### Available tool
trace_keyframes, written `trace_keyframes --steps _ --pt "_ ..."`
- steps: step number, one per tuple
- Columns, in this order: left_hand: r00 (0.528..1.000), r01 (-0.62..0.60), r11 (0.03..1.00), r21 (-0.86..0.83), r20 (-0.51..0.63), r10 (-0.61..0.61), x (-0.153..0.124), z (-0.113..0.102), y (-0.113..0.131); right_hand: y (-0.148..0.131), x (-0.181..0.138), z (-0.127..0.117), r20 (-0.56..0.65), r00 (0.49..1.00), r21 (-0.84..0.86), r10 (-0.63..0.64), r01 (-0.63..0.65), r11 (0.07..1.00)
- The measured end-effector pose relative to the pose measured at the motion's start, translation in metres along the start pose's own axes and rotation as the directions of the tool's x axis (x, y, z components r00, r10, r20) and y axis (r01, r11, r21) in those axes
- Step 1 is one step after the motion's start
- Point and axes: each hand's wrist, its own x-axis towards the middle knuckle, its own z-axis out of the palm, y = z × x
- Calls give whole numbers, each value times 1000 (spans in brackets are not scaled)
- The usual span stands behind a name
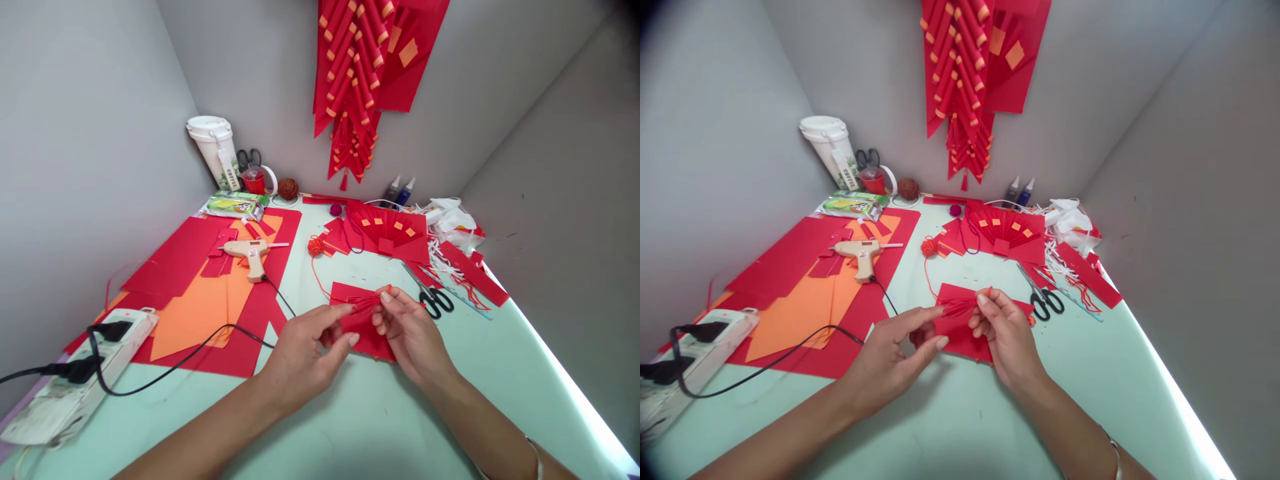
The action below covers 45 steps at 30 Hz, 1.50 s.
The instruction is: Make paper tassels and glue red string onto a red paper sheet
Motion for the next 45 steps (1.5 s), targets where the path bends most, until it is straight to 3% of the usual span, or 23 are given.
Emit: trace_keyframes --steps 14,23,31,45 --pt "1000 17 998 -58 -24 -18 -1 -2 1 1 0 2 -6 999 64 34 -34 997" --pt "999 17 997 -74 43 -14 -3 -2 3 -1 -1 4 -5 999 53 43 -42 998" --pt "979 70 997 -11 190 -66 -1 -1 5 3 -1 5 47 997 24 54 -55 998" --pt "977 34 999 -28 210 -27 0 0 7 4 -3 5 66 995 27 73 -75 997"
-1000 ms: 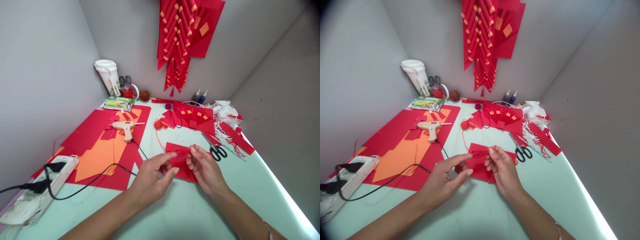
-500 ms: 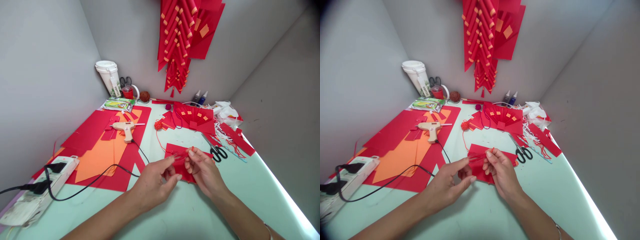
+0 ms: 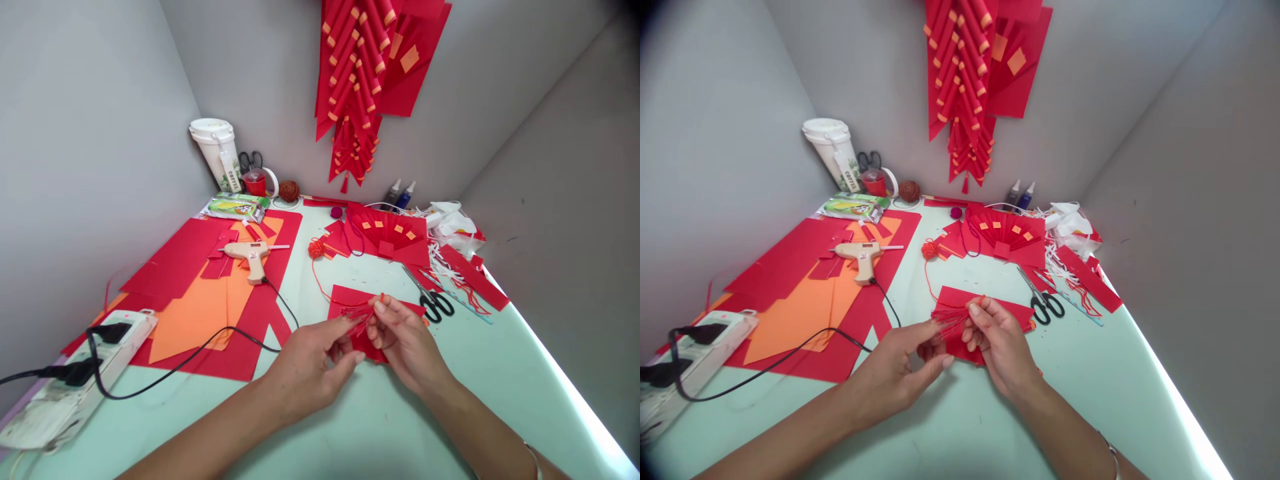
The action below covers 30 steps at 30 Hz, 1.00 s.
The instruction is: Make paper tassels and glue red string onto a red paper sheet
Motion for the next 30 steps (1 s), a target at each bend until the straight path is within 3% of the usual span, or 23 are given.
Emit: trace_keyframes --steps 30 --pt "998 47 999 12 33 -47 -1 2 0 2 1 -1 39 999 -45 -9 11 999"
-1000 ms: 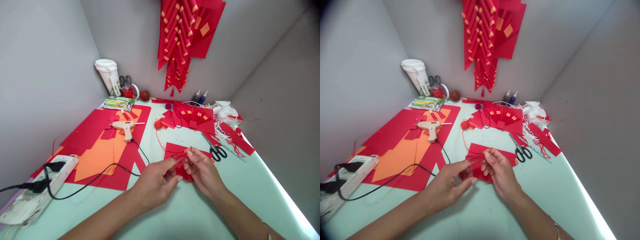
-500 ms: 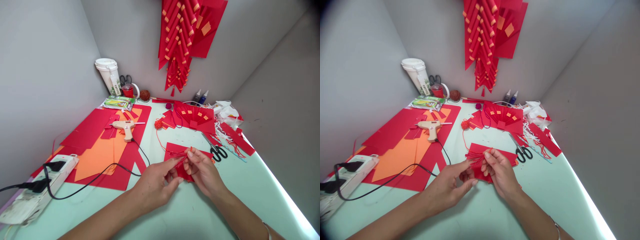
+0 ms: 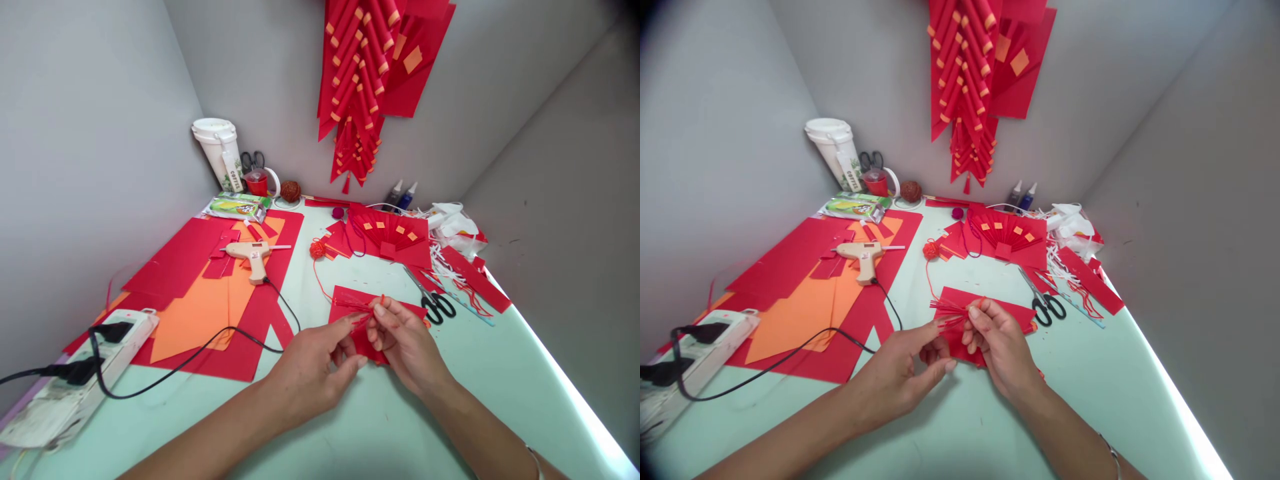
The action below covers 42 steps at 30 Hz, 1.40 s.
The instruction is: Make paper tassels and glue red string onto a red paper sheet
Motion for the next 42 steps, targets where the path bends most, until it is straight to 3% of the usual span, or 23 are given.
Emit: trace_keyframes --steps 14,28,31,34,38,42 --pt "1000 -21 1000 -2 5 21 1 1 -1 0 1 0 8 1000 13 4 -4 1000" --pt "1000 -4 993 121 9 3 -2 0 -3 -1 -1 1 19 1000 81 -1 0 997" --pt "996 -68 993 91 -43 73 -4 2 -4 -2 -1 0 -3 1000 106 -3 3 994" --pt "973 -128 991 28 -188 131 -5 1 -3 -4 0 -1 -29 999 157 -31 35 987" --pt "942 -22 992 -128 -334 -22 -5 -7 1 -3 0 -4 -35 998 190 -44 50 980" --pt "932 80 953 -294 -316 -176 -3 -13 3 -1 -1 -4 19 1000 134 -11 8 991"
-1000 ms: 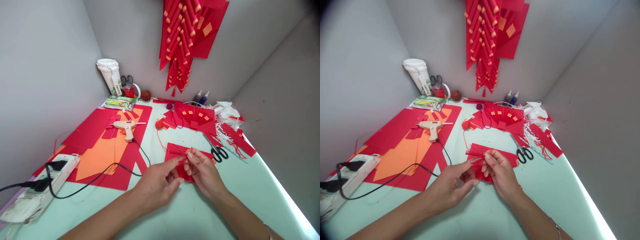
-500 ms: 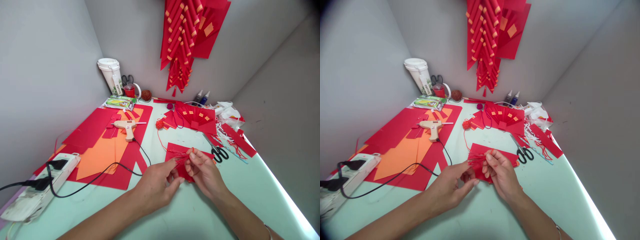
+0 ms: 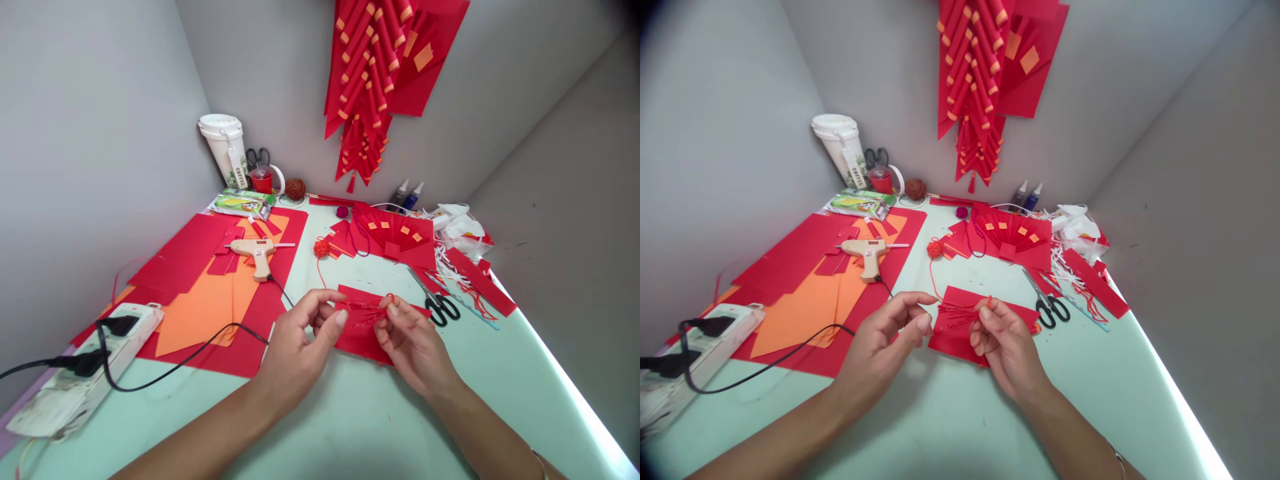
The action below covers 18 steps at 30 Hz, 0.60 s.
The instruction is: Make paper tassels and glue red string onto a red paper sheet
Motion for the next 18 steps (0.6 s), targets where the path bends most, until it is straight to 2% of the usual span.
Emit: trace_keyframes --steps 5,18 --pt "998 60 998 15 16 -60 2 2 4 0 -3 2 43 999 -74 20 -17 997" --pt "999 -45 995 84 17 43 4 5 7 3 -4 -2 78 995 -110 63 -55 992"
